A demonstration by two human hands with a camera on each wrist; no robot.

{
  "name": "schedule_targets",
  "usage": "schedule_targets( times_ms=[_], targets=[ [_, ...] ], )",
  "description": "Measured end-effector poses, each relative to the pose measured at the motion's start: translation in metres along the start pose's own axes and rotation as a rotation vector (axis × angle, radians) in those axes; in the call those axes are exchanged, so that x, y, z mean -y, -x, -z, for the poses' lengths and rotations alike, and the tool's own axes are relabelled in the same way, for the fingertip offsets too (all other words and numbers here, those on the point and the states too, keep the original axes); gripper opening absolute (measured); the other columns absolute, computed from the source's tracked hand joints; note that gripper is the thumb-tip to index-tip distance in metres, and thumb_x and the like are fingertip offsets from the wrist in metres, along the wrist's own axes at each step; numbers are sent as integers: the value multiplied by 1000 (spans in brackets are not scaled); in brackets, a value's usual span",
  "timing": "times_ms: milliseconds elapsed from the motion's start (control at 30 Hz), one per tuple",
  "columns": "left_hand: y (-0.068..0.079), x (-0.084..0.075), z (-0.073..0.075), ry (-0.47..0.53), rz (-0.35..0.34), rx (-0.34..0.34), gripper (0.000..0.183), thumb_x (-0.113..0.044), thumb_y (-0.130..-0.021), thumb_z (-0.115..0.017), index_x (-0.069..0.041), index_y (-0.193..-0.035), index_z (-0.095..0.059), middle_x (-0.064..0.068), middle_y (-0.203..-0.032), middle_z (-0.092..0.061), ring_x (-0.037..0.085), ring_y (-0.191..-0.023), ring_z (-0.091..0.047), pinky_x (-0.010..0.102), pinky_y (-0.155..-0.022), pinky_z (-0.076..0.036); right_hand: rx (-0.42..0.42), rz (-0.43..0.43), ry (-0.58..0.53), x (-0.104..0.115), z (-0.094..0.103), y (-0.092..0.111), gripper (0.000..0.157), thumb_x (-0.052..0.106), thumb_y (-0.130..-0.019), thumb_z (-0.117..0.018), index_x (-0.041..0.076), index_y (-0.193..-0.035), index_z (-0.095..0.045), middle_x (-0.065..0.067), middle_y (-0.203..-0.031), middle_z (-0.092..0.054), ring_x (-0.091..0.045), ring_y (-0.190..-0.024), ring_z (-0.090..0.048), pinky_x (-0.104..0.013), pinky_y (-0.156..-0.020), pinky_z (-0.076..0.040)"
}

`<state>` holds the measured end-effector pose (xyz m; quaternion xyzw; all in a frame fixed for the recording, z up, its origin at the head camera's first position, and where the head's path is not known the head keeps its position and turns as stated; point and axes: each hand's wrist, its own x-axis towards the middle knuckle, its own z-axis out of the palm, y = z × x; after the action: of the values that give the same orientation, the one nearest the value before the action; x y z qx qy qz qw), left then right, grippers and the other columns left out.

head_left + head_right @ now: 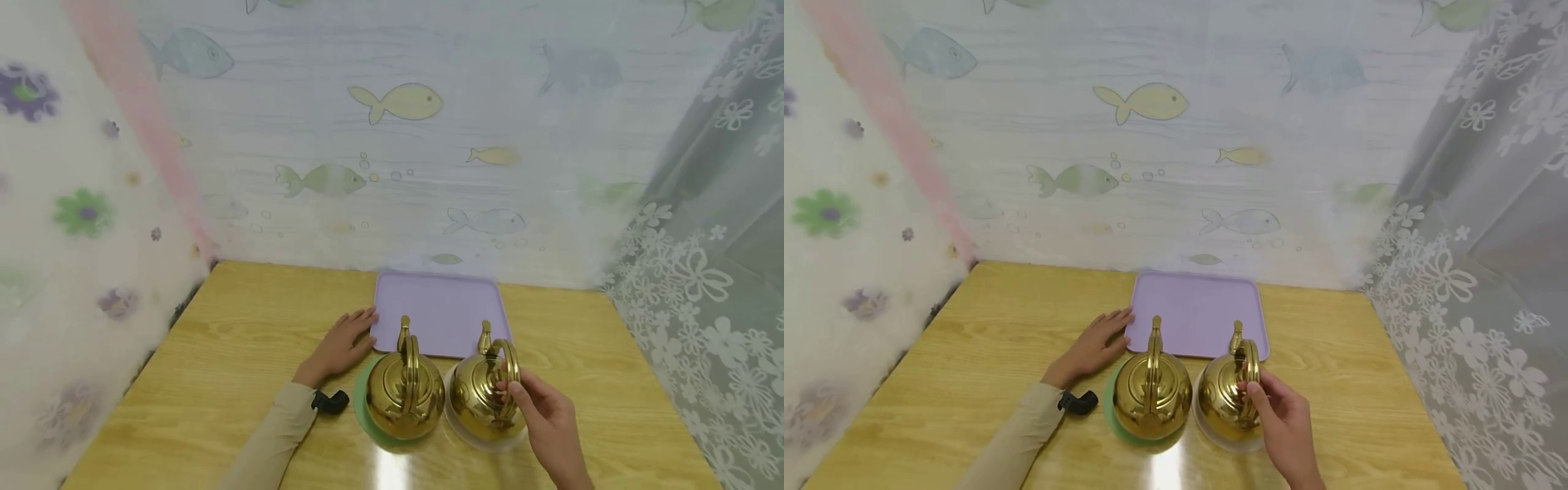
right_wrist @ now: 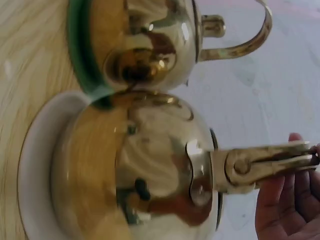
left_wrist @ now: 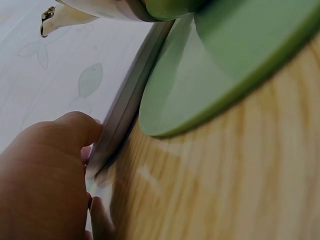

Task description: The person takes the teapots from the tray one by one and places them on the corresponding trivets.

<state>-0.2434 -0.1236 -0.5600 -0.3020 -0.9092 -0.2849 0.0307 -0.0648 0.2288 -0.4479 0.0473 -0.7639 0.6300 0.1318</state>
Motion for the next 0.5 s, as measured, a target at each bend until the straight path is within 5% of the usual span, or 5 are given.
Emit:
schedule_targets(
  times_ms=[267, 500],
  targets=[
    [-2, -1, 4, -28, 46, 23, 62, -34, -107, -50, -3, -158, -35, 14, -166, -29, 40, -152, -28, 59, -125, -18, -8, 156, 257, -5, 16, 2, 31, -3, -106, -46, -7, -130, -65, 20, -112, -68, -3, -85, -66, -20, -70, -57],
    [9, -15, 16, -142, 122, -20, 58, -36, -108, -47, -8, -158, -37, 10, -164, -36, 35, -152, -29, 57, -125, -18, -30, 96, 500, -28, 51, 3, 36, 7, -107, -49, 4, -142, -59, 6, -121, -68, 6, -95, -61, -12, -75, -51]
  ],
)
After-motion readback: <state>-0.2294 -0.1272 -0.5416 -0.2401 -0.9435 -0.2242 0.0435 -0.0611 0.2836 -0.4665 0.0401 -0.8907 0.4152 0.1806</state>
